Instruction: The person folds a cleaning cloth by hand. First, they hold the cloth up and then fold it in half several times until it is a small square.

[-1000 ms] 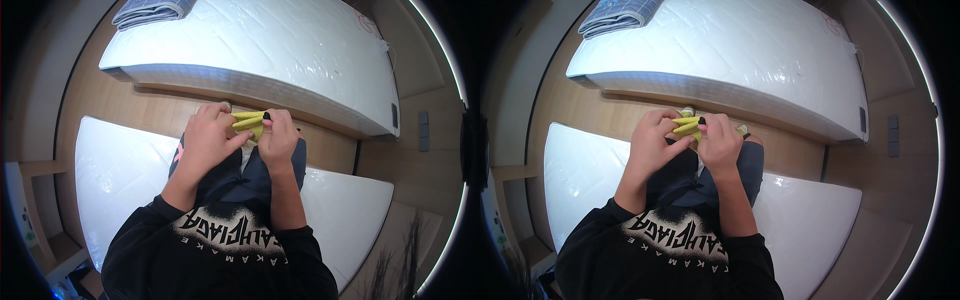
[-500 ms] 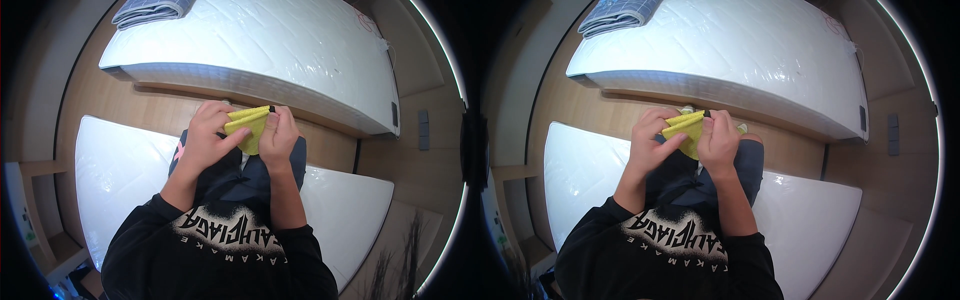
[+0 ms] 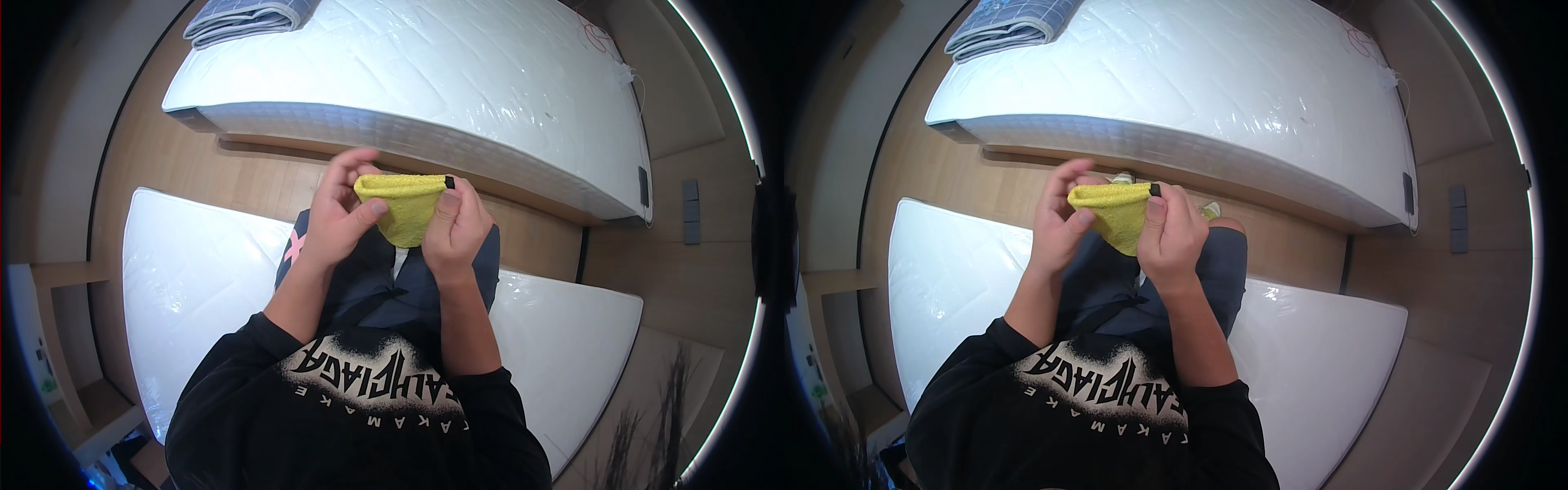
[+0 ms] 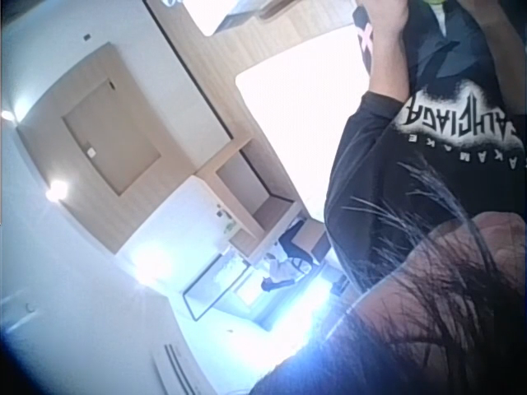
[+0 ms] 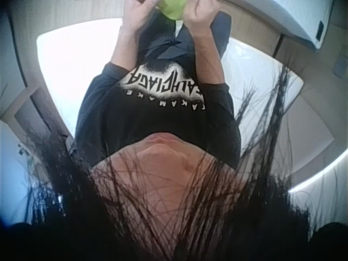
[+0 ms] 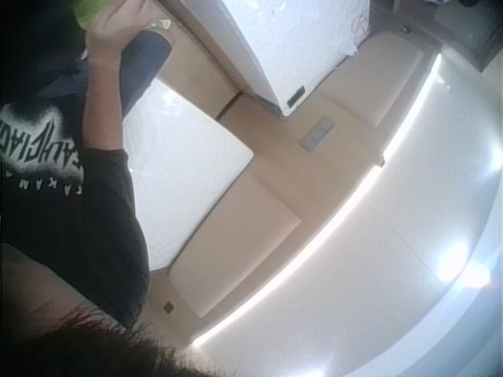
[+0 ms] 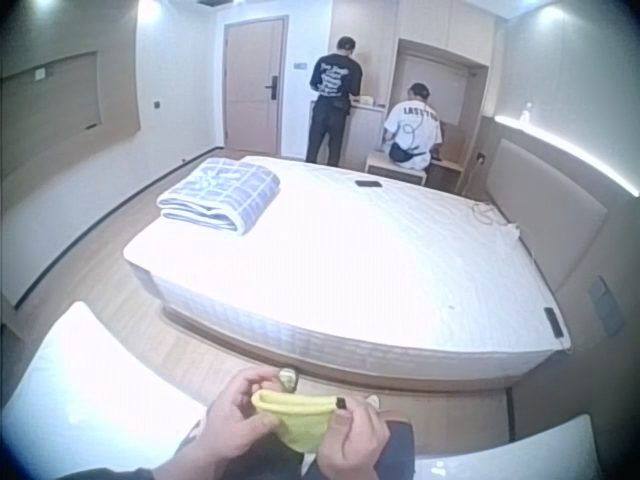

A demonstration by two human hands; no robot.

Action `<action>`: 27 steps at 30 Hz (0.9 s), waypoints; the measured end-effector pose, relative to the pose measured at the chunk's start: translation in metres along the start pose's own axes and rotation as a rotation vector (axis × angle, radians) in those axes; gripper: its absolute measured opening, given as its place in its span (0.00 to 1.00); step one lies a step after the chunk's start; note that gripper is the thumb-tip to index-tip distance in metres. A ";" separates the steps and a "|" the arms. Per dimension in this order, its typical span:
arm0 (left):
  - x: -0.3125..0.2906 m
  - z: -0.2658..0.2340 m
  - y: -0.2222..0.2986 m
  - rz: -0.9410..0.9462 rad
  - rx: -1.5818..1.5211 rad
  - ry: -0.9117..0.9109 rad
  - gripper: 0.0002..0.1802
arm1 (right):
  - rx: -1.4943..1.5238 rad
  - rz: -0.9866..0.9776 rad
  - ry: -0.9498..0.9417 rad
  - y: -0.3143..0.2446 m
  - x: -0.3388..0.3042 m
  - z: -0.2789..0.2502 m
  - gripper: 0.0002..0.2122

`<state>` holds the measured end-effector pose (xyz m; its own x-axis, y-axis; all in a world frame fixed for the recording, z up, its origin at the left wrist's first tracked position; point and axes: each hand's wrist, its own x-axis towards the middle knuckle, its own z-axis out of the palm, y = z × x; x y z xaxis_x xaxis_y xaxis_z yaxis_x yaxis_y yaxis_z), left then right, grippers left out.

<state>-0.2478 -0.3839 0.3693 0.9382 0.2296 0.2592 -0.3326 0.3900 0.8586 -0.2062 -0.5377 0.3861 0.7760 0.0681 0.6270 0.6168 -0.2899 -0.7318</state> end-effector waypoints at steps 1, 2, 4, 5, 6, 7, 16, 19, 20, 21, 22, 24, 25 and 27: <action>-0.001 -0.008 -0.008 -0.025 0.044 -0.039 0.15 | 0.001 0.000 -0.001 0.000 0.000 0.000 0.09; 0.000 -0.012 -0.012 -0.051 0.086 -0.080 0.14 | 0.007 -0.001 0.002 0.000 0.001 -0.001 0.09; 0.000 -0.014 -0.017 0.013 0.087 -0.064 0.13 | 0.012 -0.003 0.004 -0.001 0.002 -0.001 0.09; 0.000 -0.014 -0.018 0.075 0.088 -0.049 0.12 | 0.010 0.005 0.005 -0.001 0.002 -0.001 0.09; 0.000 -0.013 -0.017 0.074 0.088 -0.048 0.12 | 0.007 0.012 0.006 -0.002 0.002 -0.001 0.09; 0.000 -0.010 -0.016 0.080 0.109 -0.003 0.13 | 0.007 0.013 0.004 -0.002 0.002 -0.001 0.09; 0.001 0.011 -0.013 -0.081 0.041 0.091 0.17 | 0.116 0.200 0.050 -0.002 -0.006 0.008 0.15; -0.002 0.002 -0.023 -0.132 0.054 0.066 0.17 | 0.302 0.446 0.057 0.002 -0.006 0.003 0.15; -0.002 -0.001 -0.024 -0.169 0.112 0.067 0.17 | 0.313 0.446 0.042 0.005 -0.005 0.003 0.15; -0.001 -0.002 -0.025 -0.206 0.170 0.068 0.17 | 0.325 0.446 0.026 0.008 -0.005 0.003 0.15; -0.001 0.002 -0.027 -0.174 0.089 0.105 0.16 | 0.324 0.448 0.026 0.009 -0.005 0.004 0.15; 0.004 0.007 -0.029 -0.152 0.070 0.142 0.15 | 0.351 0.462 -0.011 0.011 -0.005 0.008 0.15; 0.005 0.008 -0.030 -0.127 0.052 0.182 0.14 | 0.350 0.463 -0.010 0.010 -0.004 0.008 0.15; 0.004 0.007 -0.030 -0.114 0.088 0.204 0.14 | 0.395 0.472 -0.005 0.009 -0.002 0.010 0.13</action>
<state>-0.2334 -0.4010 0.3479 0.9275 0.3669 0.0718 -0.2080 0.3469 0.9145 -0.2006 -0.5309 0.3756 0.9774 0.0237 0.2103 0.2076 0.0858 -0.9745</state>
